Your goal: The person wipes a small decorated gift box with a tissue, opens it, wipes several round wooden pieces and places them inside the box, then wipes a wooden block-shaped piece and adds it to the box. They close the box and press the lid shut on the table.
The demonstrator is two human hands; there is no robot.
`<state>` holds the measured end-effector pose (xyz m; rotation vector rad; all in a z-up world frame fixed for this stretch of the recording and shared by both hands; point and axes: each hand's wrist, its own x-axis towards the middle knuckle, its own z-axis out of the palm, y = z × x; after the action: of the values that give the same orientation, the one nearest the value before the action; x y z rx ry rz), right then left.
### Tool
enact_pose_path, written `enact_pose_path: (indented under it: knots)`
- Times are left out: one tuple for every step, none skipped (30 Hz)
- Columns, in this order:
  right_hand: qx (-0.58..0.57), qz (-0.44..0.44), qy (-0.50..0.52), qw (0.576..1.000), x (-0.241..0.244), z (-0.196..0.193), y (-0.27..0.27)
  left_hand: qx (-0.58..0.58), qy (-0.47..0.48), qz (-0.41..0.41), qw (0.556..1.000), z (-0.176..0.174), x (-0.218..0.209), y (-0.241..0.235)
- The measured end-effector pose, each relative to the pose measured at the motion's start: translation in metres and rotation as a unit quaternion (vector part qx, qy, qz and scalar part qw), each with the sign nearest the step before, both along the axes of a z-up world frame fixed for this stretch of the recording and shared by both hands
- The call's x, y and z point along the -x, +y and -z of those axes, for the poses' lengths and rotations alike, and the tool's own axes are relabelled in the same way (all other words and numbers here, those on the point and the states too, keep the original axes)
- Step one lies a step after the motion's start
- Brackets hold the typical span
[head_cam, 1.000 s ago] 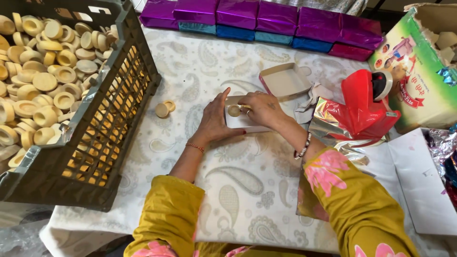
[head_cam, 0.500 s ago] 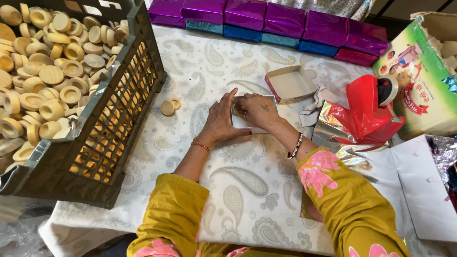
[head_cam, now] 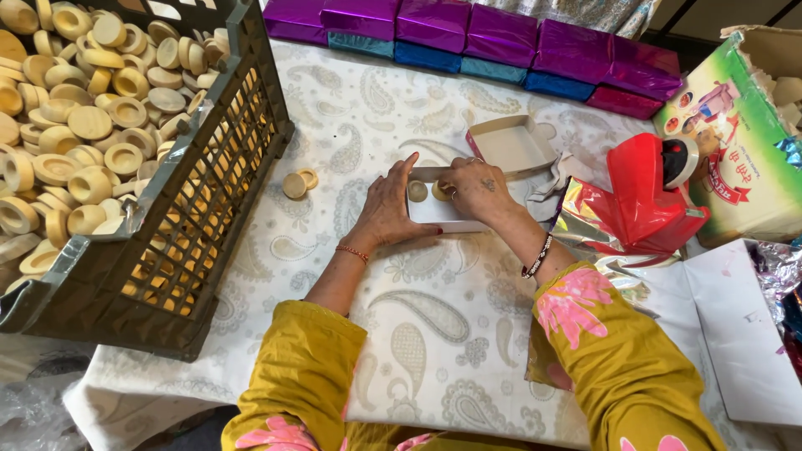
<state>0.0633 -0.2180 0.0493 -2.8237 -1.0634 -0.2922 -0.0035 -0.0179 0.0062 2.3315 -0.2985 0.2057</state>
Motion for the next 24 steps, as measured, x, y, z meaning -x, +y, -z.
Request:
enact_pose_path:
  knots:
    - [0.001,-0.003,-0.002,1.0,0.001,0.0,0.001,-0.001,0.002,0.0,1.0,0.0,0.0,0.0]
    - [0.001,-0.004,-0.001,1.0,0.001,0.0,0.001,-0.001,0.003,-0.001,1.0,0.001,0.001,0.0]
    - [0.0,-0.006,-0.001,1.0,0.001,0.0,0.002,-0.002,0.002,0.0,1.0,0.001,0.0,0.0]
    - [-0.002,-0.009,0.0,1.0,0.0,0.0,0.003,-0.003,0.002,0.0,1.0,0.001,-0.001,0.0]
    - [-0.001,-0.009,0.0,1.0,0.001,0.0,0.002,-0.003,0.002,0.0,1.0,0.0,0.0,0.0]
    - [-0.003,-0.009,0.005,1.0,0.001,0.001,0.002,-0.002,0.003,0.001,1.0,0.0,0.001,0.0]
    - [-0.006,-0.01,0.009,1.0,0.001,0.001,0.002,-0.001,0.003,0.002,1.0,-0.001,0.001,0.0]
    - [-0.006,-0.011,0.009,1.0,0.002,0.0,0.001,-0.001,0.004,0.001,1.0,0.0,0.001,0.0]
    - [-0.01,-0.012,0.012,1.0,0.002,-0.002,0.0,-0.001,0.003,0.003,1.0,0.001,0.0,0.001]
    - [-0.014,-0.012,0.016,1.0,0.002,-0.004,-0.001,-0.001,0.003,0.005,1.0,0.002,-0.001,0.001]
    - [-0.013,-0.013,0.017,1.0,0.004,-0.01,-0.004,-0.001,0.004,0.005,1.0,0.001,-0.001,0.0]
    - [-0.015,-0.011,0.016,1.0,0.006,-0.015,-0.007,-0.002,0.009,0.004,1.0,0.0,0.0,0.0]
    - [-0.016,-0.009,0.016,1.0,0.008,-0.02,-0.009,-0.004,0.014,0.003,1.0,0.0,0.0,-0.001]
    - [-0.016,-0.008,0.017,1.0,0.007,-0.021,-0.013,-0.003,0.015,0.003,1.0,0.0,0.0,-0.001]
    - [-0.003,-0.002,0.006,1.0,0.005,-0.021,-0.017,-0.005,0.019,0.001,1.0,0.0,0.0,-0.001]
    - [0.009,0.004,-0.005,1.0,0.004,-0.021,-0.021,-0.006,0.024,0.0,1.0,0.0,0.0,-0.001]
    - [0.009,0.006,-0.005,1.0,0.005,-0.023,-0.022,-0.006,0.024,0.002,1.0,0.0,0.0,-0.001]
    - [0.035,0.023,-0.001,0.999,0.005,-0.025,-0.023,-0.006,0.023,0.001,1.0,-0.001,0.0,-0.001]
    - [0.062,0.039,0.004,0.997,0.006,-0.026,-0.023,-0.005,0.022,0.0,1.0,-0.001,0.0,-0.001]
    - [0.061,0.041,0.004,0.997,0.006,-0.026,-0.024,-0.006,0.022,0.001,1.0,-0.001,0.0,-0.001]
    - [0.072,0.05,0.015,0.996,0.007,-0.025,-0.024,-0.005,0.022,0.0,1.0,-0.001,0.0,-0.001]
    - [0.083,0.06,0.027,0.994,0.007,-0.025,-0.024,-0.005,0.023,-0.001,1.0,-0.001,0.0,-0.001]
    - [0.083,0.059,0.027,0.994,0.005,-0.021,-0.024,-0.005,0.023,-0.002,1.0,-0.001,0.0,-0.001]
    - [0.079,0.057,0.024,0.995,0.003,-0.017,-0.025,-0.006,0.024,-0.003,1.0,-0.002,0.0,-0.001]
